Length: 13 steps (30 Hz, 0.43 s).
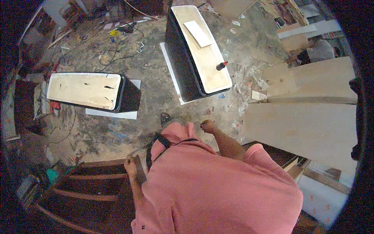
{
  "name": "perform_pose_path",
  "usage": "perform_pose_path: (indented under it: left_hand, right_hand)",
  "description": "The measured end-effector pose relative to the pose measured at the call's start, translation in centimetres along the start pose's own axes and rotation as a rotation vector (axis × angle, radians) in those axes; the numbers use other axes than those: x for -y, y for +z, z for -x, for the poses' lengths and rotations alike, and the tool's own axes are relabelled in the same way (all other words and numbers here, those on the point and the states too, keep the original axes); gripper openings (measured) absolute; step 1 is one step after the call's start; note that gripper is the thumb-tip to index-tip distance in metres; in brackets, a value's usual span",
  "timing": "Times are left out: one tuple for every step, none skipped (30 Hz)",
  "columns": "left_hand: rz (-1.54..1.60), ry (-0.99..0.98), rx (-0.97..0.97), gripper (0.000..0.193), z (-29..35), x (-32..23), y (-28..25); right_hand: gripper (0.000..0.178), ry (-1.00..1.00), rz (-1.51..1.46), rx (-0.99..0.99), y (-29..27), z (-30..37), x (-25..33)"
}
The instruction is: The person applies a dark adhesive from a bottle to the edges of a white rectangular object. They use a small stick to spread the adhesive along the seams and corners of the object.
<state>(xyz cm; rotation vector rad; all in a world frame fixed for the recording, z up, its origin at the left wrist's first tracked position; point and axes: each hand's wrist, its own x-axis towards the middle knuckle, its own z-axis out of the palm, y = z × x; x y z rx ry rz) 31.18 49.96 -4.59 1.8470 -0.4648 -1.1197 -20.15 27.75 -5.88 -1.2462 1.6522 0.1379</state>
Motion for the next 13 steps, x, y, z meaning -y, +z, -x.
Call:
perform_pose_path:
  left_hand:
    - [-0.316,0.092,-0.056,0.02,-0.7,-1.0,0.5]
    - [-0.368,0.055,-0.048,0.02,-0.4,-1.7,0.7]
    - [-0.463,0.009,-0.053,0.021,-0.4,-2.3,1.0]
    - [-0.576,0.052,-0.063,0.022,-0.7,-2.7,0.9]
    - [-0.447,0.159,-0.054,0.022,-0.9,-2.7,1.1]
    - [-0.515,0.107,-0.098,0.023,-1.4,-2.7,0.6]
    - [-0.604,0.07,-0.116,0.024,-1.9,-2.5,0.2]
    - [-0.76,0.011,-0.152,0.025,-2.7,-2.2,-0.3]
    - [-0.622,0.074,-0.035,0.025,-3.7,-1.9,-1.0]
    - [-0.556,0.103,0.063,0.025,-4.8,-1.8,-1.9]
    - [-0.489,0.131,0.158,0.025,-5.8,-1.7,-2.9]
    - [-0.405,0.11,0.241,0.026,-7.0,-1.7,-3.6]
    - [-0.424,0.12,0.273,0.026,-8.2,-2.7,-6.4]
  right_hand:
    - [0.029,-0.031,0.024,-0.034,0.3,-0.7,1.0]
    - [0.031,-0.064,0.05,-0.072,0.3,-0.9,2.1]
    - [0.035,-0.2,0.052,-0.1,0.4,-1.5,4.0]
    - [0.039,-0.336,0.059,-0.129,0.3,-1.9,6.0]
    - [0.04,-0.402,0.131,-0.215,0.6,-2.0,7.9]
    - [0.038,-0.317,0.068,-0.137,0.8,-2.2,9.9]
    - [0.036,-0.248,-0.01,-0.068,0.6,-2.1,11.4]
    - [0.035,-0.238,-0.007,-0.109,0.6,-1.6,12.4]
    - [0.035,-0.25,-0.015,-0.158,0.6,-1.3,13.4]
    - [0.034,-0.294,-0.028,-0.215,0.6,-0.8,14.0]
    - [0.035,-0.276,-0.035,-0.224,0.6,-0.4,14.2]
    - [0.035,-0.283,-0.05,-0.241,0.5,0.3,14.2]
    - [0.036,-0.258,-0.061,-0.233,0.6,1.2,13.9]
